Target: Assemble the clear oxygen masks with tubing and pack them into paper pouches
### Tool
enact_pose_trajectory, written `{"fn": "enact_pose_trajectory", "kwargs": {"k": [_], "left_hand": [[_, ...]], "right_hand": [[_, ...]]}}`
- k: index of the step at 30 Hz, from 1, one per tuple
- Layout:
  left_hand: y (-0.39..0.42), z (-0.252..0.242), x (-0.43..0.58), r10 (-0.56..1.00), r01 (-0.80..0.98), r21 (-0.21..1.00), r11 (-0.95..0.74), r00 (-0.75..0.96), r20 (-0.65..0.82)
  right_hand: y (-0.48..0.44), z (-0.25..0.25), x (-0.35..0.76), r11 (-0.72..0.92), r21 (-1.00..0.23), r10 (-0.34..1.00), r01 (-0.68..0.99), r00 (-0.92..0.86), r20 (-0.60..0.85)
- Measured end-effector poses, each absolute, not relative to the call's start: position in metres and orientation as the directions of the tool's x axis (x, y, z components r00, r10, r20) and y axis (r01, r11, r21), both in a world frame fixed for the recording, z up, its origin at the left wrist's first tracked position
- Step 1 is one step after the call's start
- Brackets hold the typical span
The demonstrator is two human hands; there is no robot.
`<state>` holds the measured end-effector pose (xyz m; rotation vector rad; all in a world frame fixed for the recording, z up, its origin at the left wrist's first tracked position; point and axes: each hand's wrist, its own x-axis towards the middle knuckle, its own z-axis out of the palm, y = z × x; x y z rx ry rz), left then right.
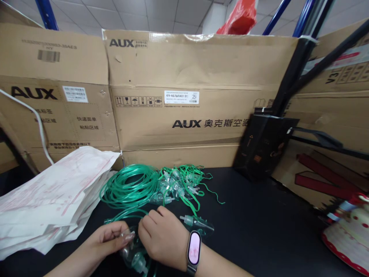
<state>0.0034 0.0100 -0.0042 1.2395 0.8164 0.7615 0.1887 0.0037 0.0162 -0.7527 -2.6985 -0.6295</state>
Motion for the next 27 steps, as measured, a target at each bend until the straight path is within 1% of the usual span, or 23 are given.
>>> {"fn": "enact_pose_trajectory", "kwargs": {"k": [7,11,18,27], "left_hand": [[0.008,0.0006,0.0043,0.866,-0.029,0.978,0.204,0.471,-0.167],[0.0069,0.0008,0.0041,0.863,-0.048,0.977,0.209,0.479,-0.161],[0.0061,0.0012,0.0027,0.858,-0.081,0.966,0.244,0.483,-0.176],[0.0065,0.0025,0.0038,0.86,-0.076,0.967,0.244,0.478,-0.18]], "right_hand": [[0.0039,0.0155,0.1877,0.773,0.339,0.422,0.536,-0.834,0.356],[0.0019,0.0141,0.1871,0.77,0.361,0.41,0.525,-0.842,0.351],[-0.0005,0.012,0.1841,0.768,0.403,0.344,0.498,-0.851,0.397],[-0.0011,0.0127,0.184,0.762,0.413,0.341,0.499,-0.851,0.4]]}}
